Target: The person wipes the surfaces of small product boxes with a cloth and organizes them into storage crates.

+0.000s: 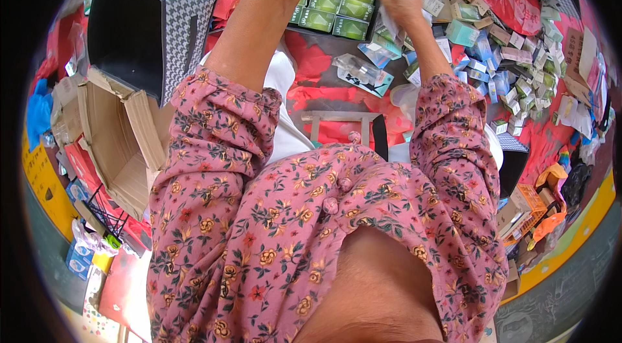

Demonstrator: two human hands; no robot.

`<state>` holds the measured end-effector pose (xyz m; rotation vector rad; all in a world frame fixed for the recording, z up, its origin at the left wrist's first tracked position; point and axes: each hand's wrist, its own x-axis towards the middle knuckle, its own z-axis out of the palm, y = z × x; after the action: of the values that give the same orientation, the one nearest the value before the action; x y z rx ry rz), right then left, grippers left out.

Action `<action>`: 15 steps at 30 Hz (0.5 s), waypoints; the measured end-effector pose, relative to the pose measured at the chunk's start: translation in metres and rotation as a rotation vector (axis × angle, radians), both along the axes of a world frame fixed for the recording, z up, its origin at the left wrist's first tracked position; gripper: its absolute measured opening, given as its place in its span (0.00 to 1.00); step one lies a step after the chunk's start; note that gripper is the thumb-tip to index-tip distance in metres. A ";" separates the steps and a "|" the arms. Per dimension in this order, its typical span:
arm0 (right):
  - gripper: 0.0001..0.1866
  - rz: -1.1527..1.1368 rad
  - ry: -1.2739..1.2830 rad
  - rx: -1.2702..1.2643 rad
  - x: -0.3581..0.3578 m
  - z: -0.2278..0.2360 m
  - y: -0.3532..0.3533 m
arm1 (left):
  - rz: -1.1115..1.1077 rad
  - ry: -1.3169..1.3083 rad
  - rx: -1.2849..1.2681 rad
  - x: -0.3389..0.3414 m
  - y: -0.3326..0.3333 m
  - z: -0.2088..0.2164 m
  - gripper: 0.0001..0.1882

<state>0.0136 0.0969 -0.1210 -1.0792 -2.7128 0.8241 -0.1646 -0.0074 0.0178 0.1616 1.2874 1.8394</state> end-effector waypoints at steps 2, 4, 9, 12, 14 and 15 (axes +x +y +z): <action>0.20 0.289 -0.151 0.066 -0.023 0.000 -0.016 | 0.036 -0.008 0.008 -0.003 -0.002 0.001 0.09; 0.23 0.459 -0.332 0.176 -0.038 -0.013 -0.030 | 0.054 -0.022 0.004 -0.008 -0.004 0.002 0.09; 0.19 0.516 -0.452 0.093 -0.051 -0.043 -0.038 | 0.075 -0.033 -0.003 -0.011 -0.006 0.011 0.09; 0.16 0.581 -0.482 0.095 -0.042 -0.049 -0.028 | 0.092 -0.045 0.012 -0.001 -0.004 0.012 0.09; 0.16 0.659 -0.544 0.110 -0.044 -0.054 -0.023 | 0.073 -0.036 0.028 0.002 -0.003 0.013 0.09; 0.15 0.669 -0.519 0.123 -0.044 -0.056 -0.021 | 0.071 -0.050 0.023 0.003 -0.003 0.013 0.09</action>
<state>-0.0300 0.0755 -0.1771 -0.3694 -3.5833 0.4551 -0.1620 -0.0103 0.0305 0.0832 1.2519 1.9070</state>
